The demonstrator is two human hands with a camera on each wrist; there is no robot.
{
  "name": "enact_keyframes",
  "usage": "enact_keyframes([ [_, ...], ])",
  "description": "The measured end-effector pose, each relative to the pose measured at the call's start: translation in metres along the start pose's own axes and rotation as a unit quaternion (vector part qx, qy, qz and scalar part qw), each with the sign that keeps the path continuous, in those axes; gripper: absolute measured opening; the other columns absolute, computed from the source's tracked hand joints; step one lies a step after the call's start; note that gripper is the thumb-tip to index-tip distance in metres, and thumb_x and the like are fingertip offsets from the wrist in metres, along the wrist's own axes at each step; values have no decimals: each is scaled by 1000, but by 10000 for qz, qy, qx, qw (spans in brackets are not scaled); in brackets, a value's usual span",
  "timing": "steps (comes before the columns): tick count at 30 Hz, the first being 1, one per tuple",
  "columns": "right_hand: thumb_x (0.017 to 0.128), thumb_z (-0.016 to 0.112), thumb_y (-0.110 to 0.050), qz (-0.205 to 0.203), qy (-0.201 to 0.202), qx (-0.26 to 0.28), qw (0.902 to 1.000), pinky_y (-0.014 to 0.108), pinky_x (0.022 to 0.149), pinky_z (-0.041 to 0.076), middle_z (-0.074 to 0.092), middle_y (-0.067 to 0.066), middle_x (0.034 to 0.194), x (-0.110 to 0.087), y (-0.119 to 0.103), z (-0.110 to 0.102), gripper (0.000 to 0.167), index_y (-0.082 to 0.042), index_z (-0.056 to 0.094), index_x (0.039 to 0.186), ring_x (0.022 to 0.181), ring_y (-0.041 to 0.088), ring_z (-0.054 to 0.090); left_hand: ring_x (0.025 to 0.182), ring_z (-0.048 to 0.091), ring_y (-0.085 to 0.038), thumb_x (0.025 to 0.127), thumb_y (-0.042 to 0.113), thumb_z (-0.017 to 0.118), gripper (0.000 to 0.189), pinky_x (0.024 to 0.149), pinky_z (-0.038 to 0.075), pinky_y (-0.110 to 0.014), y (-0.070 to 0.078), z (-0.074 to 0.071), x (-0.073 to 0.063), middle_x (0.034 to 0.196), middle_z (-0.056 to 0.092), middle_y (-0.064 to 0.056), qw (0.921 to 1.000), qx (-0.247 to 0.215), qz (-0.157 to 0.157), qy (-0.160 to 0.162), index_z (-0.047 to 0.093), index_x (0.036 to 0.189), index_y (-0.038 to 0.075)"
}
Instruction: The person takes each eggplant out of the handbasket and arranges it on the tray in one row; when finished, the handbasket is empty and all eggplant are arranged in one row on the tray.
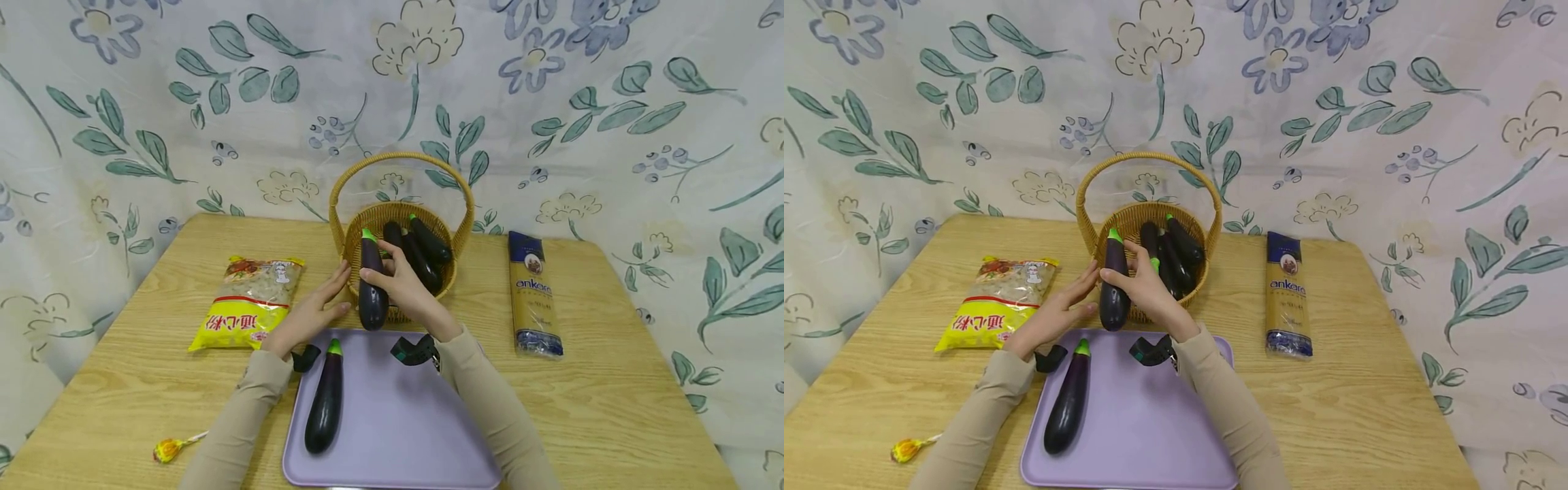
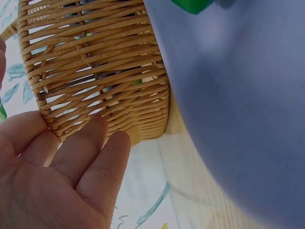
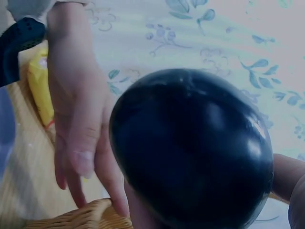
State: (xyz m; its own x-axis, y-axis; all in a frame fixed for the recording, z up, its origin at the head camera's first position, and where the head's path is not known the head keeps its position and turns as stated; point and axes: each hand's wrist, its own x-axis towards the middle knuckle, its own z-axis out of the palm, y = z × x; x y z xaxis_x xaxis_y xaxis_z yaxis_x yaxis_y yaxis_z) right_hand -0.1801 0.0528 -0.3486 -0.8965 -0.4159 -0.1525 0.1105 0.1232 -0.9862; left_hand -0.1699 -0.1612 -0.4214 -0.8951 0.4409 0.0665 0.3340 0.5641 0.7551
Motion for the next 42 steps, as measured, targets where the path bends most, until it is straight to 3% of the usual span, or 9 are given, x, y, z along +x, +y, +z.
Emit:
enact_keyframes([
  [12,96,59,-21,48,-119,70,9999,45,89,56,44,21,143,-10,13,1,76,-19,10,155,113,36,63,150,14,-34,100,29,53,68,117,20,-61,-1,2,-1,165,5,1,10000,-45,-4,37,17,156,15],
  [19,97,56,-18,32,-518,139,9986,47,95,53,38,23,146,-22,21,2,77,-19,6,155,118,40,59,150,14,-33,100,30,52,68,117,19,-61,-1,1,0,165,3,3,10000,-44,-9,21,16,156,16],
  [25,96,58,-18,116,-810,136,9966,47,96,52,34,24,149,-32,27,6,78,-20,6,155,119,34,57,150,15,-35,100,27,52,68,116,20,-63,-1,2,0,165,4,1,10000,-27,19,28,16,156,16],
  [31,96,58,-17,271,-1112,500,9922,45,95,53,34,28,147,-39,38,8,81,-15,3,155,121,44,55,150,15,-35,100,29,52,68,115,21,-63,-1,1,0,165,4,-1,10000,4,21,-10,14,156,22],
  [38,94,63,-15,412,-1105,589,9913,40,90,55,37,29,142,-47,51,13,84,-14,5,155,109,27,65,149,16,-36,100,33,52,69,115,22,-63,1,0,-1,165,4,-3,10000,68,35,-33,14,156,22],
  [42,93,64,-13,493,-1164,712,9894,40,90,55,36,28,144,-52,57,17,84,-16,7,155,106,24,65,149,16,-35,100,37,51,69,115,21,-62,0,0,-1,165,4,-3,10000,64,56,-14,15,156,21],
])
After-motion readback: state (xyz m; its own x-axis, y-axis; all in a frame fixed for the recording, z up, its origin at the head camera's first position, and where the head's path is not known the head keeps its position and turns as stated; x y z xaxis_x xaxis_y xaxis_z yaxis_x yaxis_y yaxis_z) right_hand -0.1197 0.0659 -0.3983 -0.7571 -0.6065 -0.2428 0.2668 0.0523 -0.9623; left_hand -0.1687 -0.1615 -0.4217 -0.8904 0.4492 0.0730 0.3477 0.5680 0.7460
